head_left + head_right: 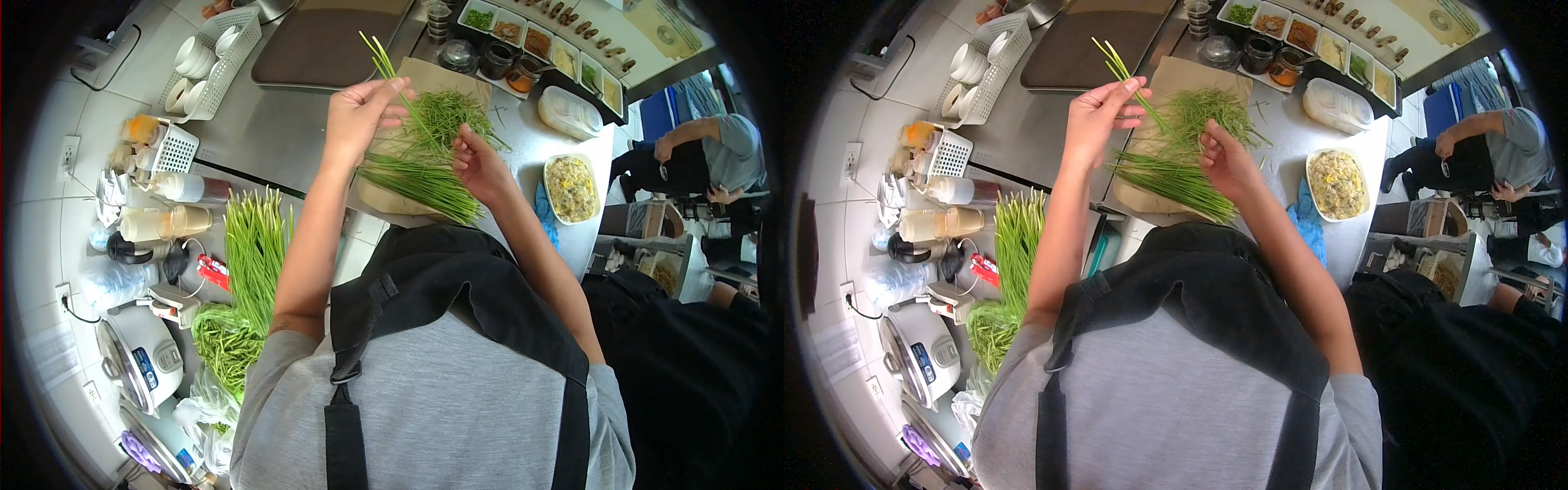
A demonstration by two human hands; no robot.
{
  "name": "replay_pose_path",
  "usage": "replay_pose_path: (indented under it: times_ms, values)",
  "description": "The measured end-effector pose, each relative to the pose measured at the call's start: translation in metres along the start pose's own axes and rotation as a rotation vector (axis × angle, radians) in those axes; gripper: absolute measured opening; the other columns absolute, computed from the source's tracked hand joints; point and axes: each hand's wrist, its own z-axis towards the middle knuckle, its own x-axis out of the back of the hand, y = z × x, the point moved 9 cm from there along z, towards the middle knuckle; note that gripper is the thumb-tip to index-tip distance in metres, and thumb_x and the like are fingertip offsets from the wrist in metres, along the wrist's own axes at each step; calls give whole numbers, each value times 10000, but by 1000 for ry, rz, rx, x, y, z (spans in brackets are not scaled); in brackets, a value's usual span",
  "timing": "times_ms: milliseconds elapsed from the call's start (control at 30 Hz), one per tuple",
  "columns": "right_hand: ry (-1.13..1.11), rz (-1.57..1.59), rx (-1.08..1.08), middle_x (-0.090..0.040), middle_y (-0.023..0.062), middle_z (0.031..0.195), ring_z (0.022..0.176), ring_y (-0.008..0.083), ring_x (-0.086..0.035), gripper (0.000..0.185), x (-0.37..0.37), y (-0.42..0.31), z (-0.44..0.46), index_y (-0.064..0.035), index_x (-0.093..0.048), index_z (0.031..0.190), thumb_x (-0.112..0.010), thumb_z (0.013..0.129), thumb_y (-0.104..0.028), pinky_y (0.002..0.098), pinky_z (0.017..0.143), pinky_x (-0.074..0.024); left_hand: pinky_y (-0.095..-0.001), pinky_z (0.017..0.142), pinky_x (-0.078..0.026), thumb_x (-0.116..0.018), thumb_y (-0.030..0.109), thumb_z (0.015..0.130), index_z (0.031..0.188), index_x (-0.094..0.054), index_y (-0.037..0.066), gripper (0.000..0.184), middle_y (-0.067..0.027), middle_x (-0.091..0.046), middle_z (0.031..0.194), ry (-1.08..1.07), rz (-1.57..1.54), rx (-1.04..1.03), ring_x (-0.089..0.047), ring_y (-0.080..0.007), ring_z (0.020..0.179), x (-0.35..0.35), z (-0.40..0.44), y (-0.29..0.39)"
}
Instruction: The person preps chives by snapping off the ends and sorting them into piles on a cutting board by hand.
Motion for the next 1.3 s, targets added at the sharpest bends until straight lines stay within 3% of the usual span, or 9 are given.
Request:
replay_pose_path:
  times_ms: [200,300,433,633,833,933,1033,1167,1300]
  values:
    - [245,-461,192,-518,-3,690,568,80,-435,184,-5,-33,-21,-35,-583,1014,-508,882,-138,233,542,-398,-218,618,-528,-612,267,889,1073,-659,37,298,-70,-686,936,-3,-10,0,-632,-97,713,7,3,6]
    - [-48,-705,141,-494,-11,680,575,90,-442,265,-23,-33,-30,-22,-626,963,-404,859,-122,238,541,-391,-216,615,-529,-617,267,885,1076,-659,38,301,-70,-685,940,14,-4,7,-630,-95,710,11,3,4]
    - [-119,-1170,0,-443,-25,626,551,63,-404,313,-40,-9,-47,17,-646,921,-383,877,-148,218,508,-352,-217,612,-529,-623,270,881,1079,-659,40,306,-68,-684,942,21,-13,17,-627,-94,708,13,5,2]
    - [-114,-970,17,-452,-34,636,550,61,-386,326,-57,5,-38,12,-644,980,-400,918,-195,214,517,-332,-223,614,-529,-628,275,877,1079,-659,41,311,-62,-683,940,11,-3,15,-624,-98,729,12,3,2]
    - [-112,-879,110,-437,-21,598,526,63,-370,239,-69,6,-25,-42,-576,784,-441,890,-209,222,498,-308,-228,611,-531,-628,275,877,1074,-660,36,312,-68,-682,935,28,1,19,-625,-104,737,14,1,-1]
    - [-66,-351,-104,-410,-14,562,494,81,-330,229,-47,20,-16,-93,-455,660,-441,864,-198,237,466,-277,-231,608,-535,-624,271,880,1065,-660,27,309,-79,-681,932,59,-16,-8,-630,-113,738,12,-3,-2]
    - [75,-16,-188,-399,5,578,484,100,-291,175,-17,25,-9,-106,-462,691,-440,833,-205,255,449,-259,-233,606,-539,-619,269,883,1052,-664,25,300,-90,-680,933,128,-51,-34,-636,-122,742,19,-2,-1]
    - [97,-70,-148,-434,2,644,494,96,-309,142,-7,9,-17,-77,-527,835,-419,841,-170,248,458,-269,-243,607,-540,-618,273,884,1065,-655,32,304,-93,-679,943,130,-63,-28,-650,-138,770,30,2,-1]
    - [31,-648,-3,-448,-17,672,527,76,-352,280,-5,-16,-24,-25,-602,1025,-408,871,-154,232,486,-307,-246,612,-539,-616,282,885,1082,-645,42,311,-88,-676,955,158,-79,-13,-661,-154,792,46,8,-2]
